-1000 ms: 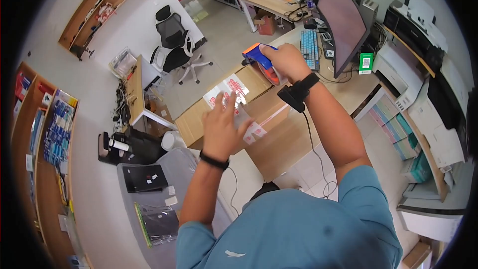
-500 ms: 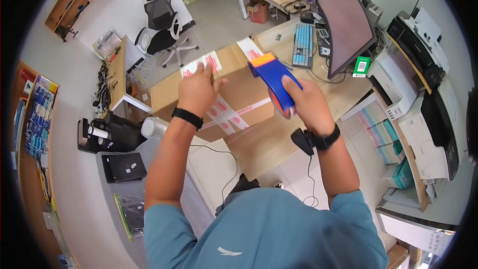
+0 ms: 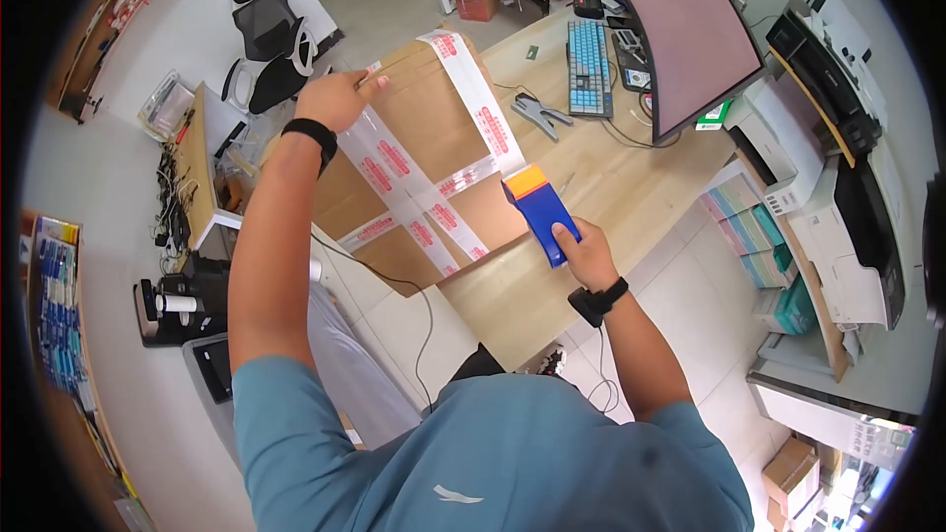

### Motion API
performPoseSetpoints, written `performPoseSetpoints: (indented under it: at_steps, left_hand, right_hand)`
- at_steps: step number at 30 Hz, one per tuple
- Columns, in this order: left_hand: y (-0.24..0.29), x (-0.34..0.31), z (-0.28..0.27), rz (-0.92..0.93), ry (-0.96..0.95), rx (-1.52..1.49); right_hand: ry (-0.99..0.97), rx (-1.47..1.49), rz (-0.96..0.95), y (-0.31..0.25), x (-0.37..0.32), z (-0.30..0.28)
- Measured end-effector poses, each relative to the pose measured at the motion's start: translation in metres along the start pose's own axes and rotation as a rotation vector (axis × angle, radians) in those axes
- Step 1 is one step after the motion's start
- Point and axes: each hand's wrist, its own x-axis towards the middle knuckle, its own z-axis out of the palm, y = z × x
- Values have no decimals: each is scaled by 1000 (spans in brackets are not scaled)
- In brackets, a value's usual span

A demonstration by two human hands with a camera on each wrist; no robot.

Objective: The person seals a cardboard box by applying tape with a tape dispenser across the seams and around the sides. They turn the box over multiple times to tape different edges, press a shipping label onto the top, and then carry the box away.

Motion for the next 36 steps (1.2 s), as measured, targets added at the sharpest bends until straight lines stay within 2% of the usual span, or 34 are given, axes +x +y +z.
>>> performPoseSetpoints:
  at_steps: [2,6,8,11,13,15,18,19,21,23,25,27,29,31,33,36]
  left_hand:
    - [-14,28,9,-10,-62,-48]
    - [-26,68,25,7,-179,-141]
    - [-28,78,38,4,-263,-183]
    - [-52,98,93,-7,-331,-195]
    - [-70,98,138,32,-392,-288]
    - [-81,87,181,-15,-543,-311]
    - [-85,68,249,32,-593,-187]
    - [-74,56,251,30,-576,-161]
    - [-63,52,254,26,-637,-129]
    - [-65,50,268,-37,-560,-77]
    - [-65,51,270,-66,-616,-110]
    - [-63,49,272,-88,-604,-112]
    - [-65,49,277,-76,-609,-109]
    - [-68,52,285,-63,-577,-87]
    - [-68,52,285,-63,-591,-118]
    - [-65,52,280,-63,-599,-122]
  right_hand:
    - [20,-42,-18,12,21,9]
    - [25,-14,83,20,55,36]
    - [43,-22,102,48,64,47]
    - [116,-112,85,57,61,55]
    - [84,-88,166,45,52,56]
    - [67,-51,241,44,50,57]
    - [12,-181,370,45,47,60]
    - [44,-163,390,44,47,61]
    - [-11,-181,383,44,46,62]
    - [7,-202,447,40,43,63]
    - [-17,-165,407,37,41,59]
    - [-57,-176,456,32,21,50]
    - [-70,-378,263,31,-17,34]
    - [-31,-317,439,21,-69,12]
    - [21,-282,538,16,-123,-11]
    - [16,-372,542,23,-183,-42]
